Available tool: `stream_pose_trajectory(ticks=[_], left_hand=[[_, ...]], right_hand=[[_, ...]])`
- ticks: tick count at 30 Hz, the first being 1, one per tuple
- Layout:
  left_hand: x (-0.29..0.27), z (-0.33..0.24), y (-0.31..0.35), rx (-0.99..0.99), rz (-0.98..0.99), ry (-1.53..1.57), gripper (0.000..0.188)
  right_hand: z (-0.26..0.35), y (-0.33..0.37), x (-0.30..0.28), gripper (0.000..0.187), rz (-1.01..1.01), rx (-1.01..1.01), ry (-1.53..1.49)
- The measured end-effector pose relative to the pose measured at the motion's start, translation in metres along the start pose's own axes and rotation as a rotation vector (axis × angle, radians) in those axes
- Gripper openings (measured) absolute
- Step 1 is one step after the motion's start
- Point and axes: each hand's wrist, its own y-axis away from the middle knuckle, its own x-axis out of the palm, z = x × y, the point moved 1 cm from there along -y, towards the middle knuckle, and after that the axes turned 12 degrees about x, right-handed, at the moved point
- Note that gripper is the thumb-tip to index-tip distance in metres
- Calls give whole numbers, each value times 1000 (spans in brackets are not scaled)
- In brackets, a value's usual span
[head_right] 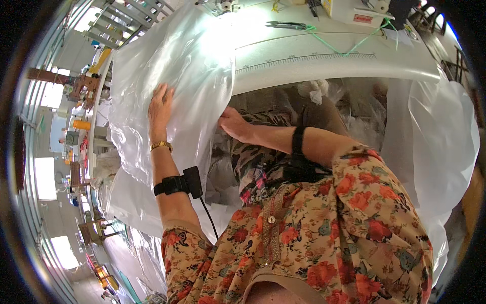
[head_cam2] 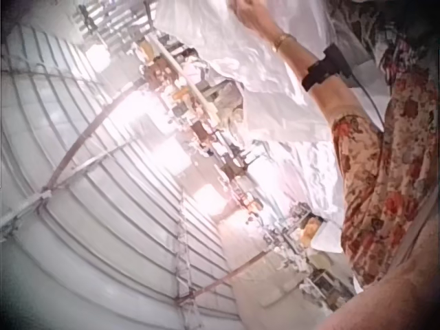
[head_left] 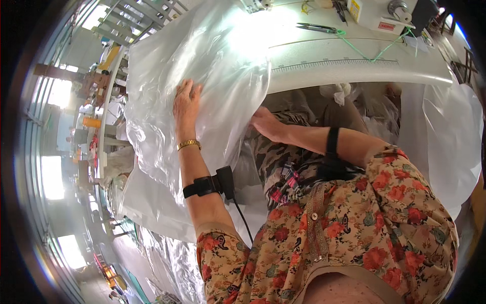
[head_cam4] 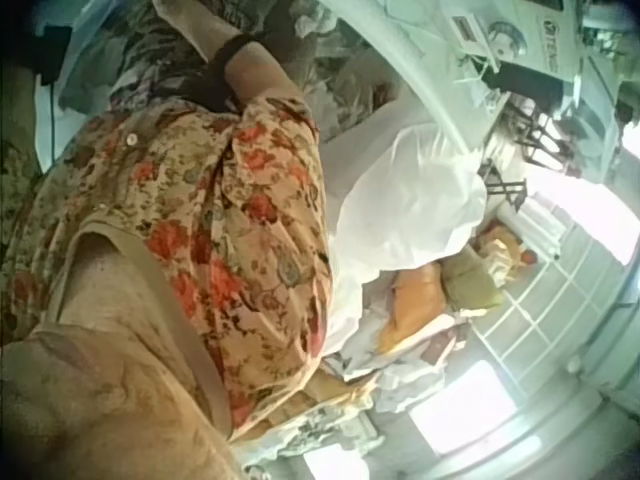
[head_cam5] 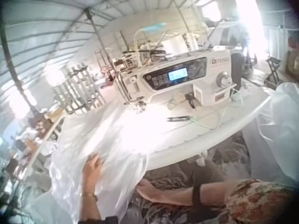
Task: Sewing a large white woven plastic sheet using an industrial sewing machine
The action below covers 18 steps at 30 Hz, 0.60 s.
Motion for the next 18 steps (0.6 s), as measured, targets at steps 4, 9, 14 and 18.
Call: stream_pose_trajectory(ticks=[4,9,14,18], left_hand=[[1,5,0,5,40,-33,46],[3,9,0,35,40,-40,45],[5,10,-1,57,29,-53,45],[1,8,-3,44,53,-47,44]], right_hand=[[11,-23,-6,31,237,-92,211],[12,-27,-6,31,366,-42,199],[-2,-7,1,31,461,31,110],[-24,-17,1,31,381,3,102]])
